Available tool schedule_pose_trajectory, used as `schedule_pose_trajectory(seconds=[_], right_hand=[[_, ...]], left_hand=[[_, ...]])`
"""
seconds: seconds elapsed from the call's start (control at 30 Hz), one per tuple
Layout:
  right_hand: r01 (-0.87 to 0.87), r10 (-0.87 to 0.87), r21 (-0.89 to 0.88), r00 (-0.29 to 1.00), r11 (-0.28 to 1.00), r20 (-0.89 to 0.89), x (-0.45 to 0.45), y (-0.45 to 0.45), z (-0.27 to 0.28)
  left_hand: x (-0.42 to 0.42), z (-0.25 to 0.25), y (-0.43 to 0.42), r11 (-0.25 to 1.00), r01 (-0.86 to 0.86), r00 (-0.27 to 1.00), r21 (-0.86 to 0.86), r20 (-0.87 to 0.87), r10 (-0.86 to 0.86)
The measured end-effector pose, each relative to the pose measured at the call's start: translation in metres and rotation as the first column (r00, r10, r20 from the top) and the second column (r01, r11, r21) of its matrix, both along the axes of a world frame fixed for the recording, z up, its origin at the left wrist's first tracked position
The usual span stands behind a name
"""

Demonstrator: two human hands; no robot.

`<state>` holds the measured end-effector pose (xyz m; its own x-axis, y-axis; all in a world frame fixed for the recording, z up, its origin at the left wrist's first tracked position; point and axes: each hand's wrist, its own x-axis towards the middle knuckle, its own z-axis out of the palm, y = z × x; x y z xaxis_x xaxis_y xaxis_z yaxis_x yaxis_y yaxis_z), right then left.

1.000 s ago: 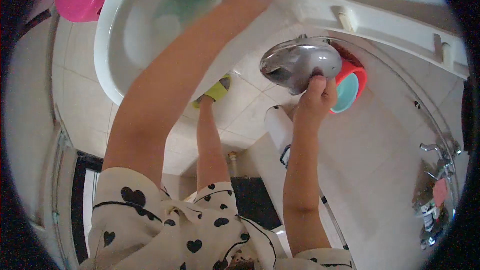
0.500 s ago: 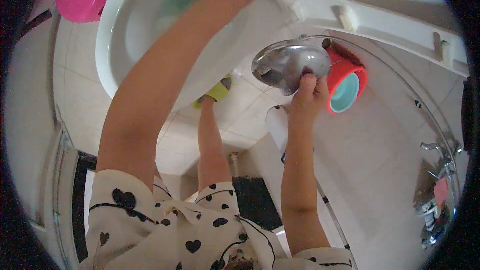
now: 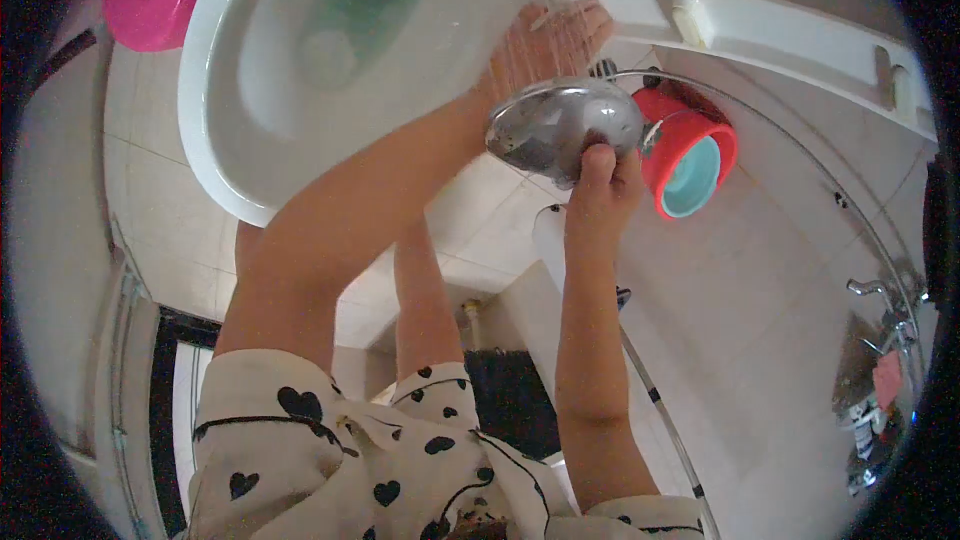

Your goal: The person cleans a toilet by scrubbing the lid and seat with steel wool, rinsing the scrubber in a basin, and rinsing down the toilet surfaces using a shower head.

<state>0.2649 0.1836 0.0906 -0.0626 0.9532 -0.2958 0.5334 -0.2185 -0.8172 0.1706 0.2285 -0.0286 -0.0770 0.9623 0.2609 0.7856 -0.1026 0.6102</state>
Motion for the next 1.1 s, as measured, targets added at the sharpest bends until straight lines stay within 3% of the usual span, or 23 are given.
schedule_pose_trajectory(seconds=[0.1, 0.2, 0.27, 0.4, 0.5, 0.7, 0.8, 0.9, 1.0, 1.1], right_hand=[[0.018, -0.019, 0.024, 0.999, 1.0, 0.045, 0.005, 0.003, 0.0], [0.033, -0.036, 0.081, 0.999, 0.996, 0.028, 0.011, 0.007, 0.0], [0.045, -0.045, 0.101, 0.999, 0.994, -0.003, 0.01, 0.008, 0.002], [0.042, -0.042, 0.003, 0.999, 0.999, 0.015, 0.008, 0.001, 0.006], [0.019, -0.018, 0.019, 0.999, 1.0, -0.032, 0.005, 0.001, 0.005], [0.013, -0.012, 0.055, 1.0, 0.998, -0.018, 0.009, 0.002, 0.006], [-0.004, -0.003, 0.091, 0.997, 0.996, 0.073, 0.013, 0.002, 0.006], [0.005, -0.019, 0.131, 0.994, 0.991, 0.106, 0.016, 0.004, 0.002], [0.037, -0.044, 0.144, 0.998, 0.989, 0.045, 0.018, 0.002, 0.001], [0.025, -0.03, 0.102, 0.998, 0.995, 0.054, 0.018, 0.001, 0.005]], left_hand=[[-0.019, -0.018, -0.006, 0.985, 0.059, 0.981, 0.161, -0.194, -0.027], [-0.037, -0.002, -0.002, 0.994, -0.034, 0.986, 0.102, -0.162, 0.05], [-0.027, 0.001, -0.002, 0.997, -0.074, 0.996, 0.033, -0.047, 0.076], [-0.003, -0.002, 0.006, 0.993, -0.095, 0.989, -0.065, 0.104, 0.101], [-0.01, 0.002, 0.001, 0.994, -0.056, 0.998, -0.096, 0.019, 0.058], [-0.033, -0.014, -0.01, 0.992, 0.092, 0.989, 0.091, -0.12, -0.081], [-0.022, -0.006, -0.009, 1.0, -0.009, 1.0, 0.021, 0.009, 0.009], [-0.012, -0.002, -0.006, 0.999, -0.038, 0.991, -0.011, -0.13, 0.037], [-0.003, 0.001, -0.008, 0.993, -0.115, 0.99, 0.003, 0.077, 0.114], [-0.014, -0.008, -0.001, 0.998, -0.054, 0.994, -0.015, 0.098, 0.055]])
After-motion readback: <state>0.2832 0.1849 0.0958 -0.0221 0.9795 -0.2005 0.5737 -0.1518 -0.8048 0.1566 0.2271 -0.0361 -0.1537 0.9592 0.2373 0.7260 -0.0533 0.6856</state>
